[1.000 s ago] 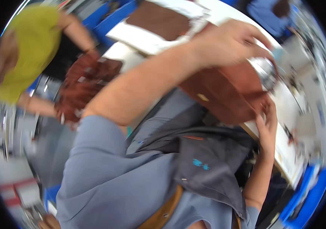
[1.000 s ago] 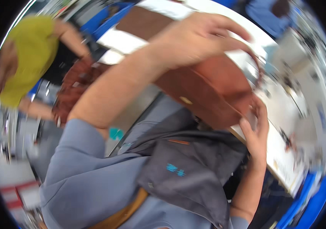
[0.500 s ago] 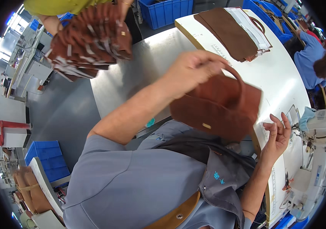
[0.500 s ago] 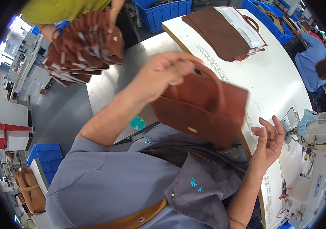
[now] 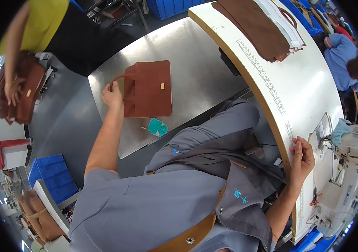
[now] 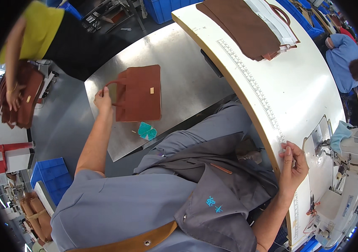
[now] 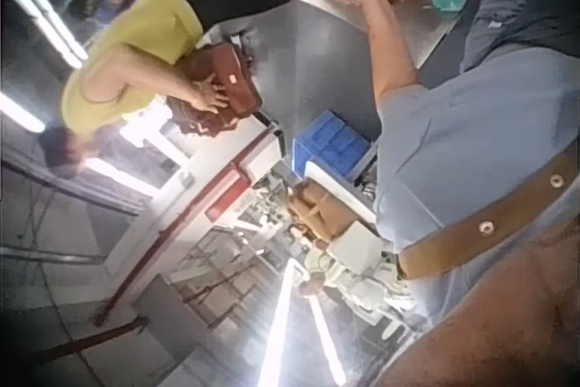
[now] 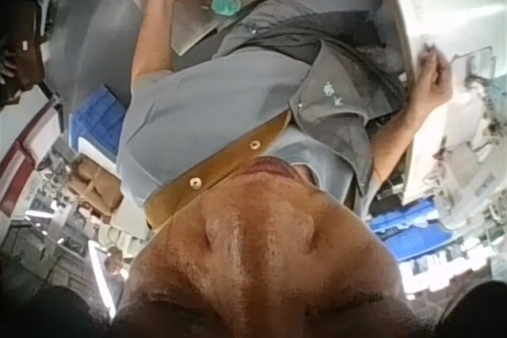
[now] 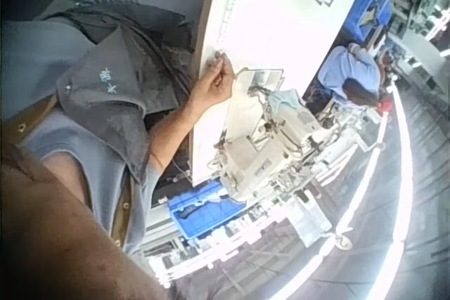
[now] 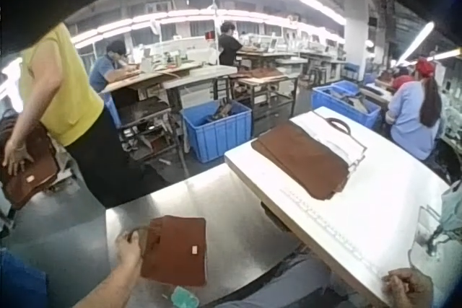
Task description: The recorder is using an industrial sewing machine to assemble leather bags, sewing linings and panels together.
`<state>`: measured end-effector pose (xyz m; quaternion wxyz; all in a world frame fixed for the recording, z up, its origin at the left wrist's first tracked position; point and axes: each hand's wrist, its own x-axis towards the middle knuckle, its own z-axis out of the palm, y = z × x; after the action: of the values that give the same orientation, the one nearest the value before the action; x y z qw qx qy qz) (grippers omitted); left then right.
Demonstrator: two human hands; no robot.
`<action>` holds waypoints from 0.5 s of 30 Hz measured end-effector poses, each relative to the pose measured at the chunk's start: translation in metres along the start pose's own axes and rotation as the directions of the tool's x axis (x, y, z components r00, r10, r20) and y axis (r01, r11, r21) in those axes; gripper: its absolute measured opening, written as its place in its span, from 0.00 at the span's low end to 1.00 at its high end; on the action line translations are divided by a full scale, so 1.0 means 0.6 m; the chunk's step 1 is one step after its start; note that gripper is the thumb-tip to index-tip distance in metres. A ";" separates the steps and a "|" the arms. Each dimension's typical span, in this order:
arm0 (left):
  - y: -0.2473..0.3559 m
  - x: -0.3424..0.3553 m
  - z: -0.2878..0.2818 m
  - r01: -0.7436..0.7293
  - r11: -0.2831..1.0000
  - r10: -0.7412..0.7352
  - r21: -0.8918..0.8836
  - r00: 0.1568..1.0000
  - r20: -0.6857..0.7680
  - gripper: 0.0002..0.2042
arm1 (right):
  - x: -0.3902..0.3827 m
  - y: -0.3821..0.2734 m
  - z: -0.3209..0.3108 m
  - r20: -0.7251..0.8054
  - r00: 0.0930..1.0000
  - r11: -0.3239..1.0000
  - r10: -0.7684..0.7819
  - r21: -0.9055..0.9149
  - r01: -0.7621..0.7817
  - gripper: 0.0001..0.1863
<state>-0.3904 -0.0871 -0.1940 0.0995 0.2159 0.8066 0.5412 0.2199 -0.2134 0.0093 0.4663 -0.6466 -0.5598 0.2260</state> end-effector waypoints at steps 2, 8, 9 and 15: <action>0.002 -0.039 0.022 -0.273 0.789 0.361 0.551 0.931 -0.055 0.21 | -0.002 -0.002 -0.008 0.019 1.000 0.998 -0.001 -0.057 0.002 0.09; -0.017 -0.082 0.063 -0.883 0.306 0.383 0.355 0.455 0.804 0.32 | 0.020 -0.030 0.009 0.063 0.998 0.992 -0.002 -0.129 0.011 0.06; -0.024 -0.083 0.067 -0.839 0.310 0.338 0.447 0.536 0.773 0.33 | 0.026 -0.034 0.009 0.065 0.998 0.986 -0.020 -0.161 0.030 0.06; -0.005 -0.009 0.129 -0.707 0.397 0.375 0.586 0.707 0.599 0.34 | 0.070 -0.048 0.004 0.127 0.992 0.990 -0.017 -0.139 0.034 0.07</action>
<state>-0.3558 -0.0264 -0.2277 -0.0403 0.5899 0.8025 0.0798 0.2144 -0.1748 0.0426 0.3863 -0.6551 -0.6108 0.2202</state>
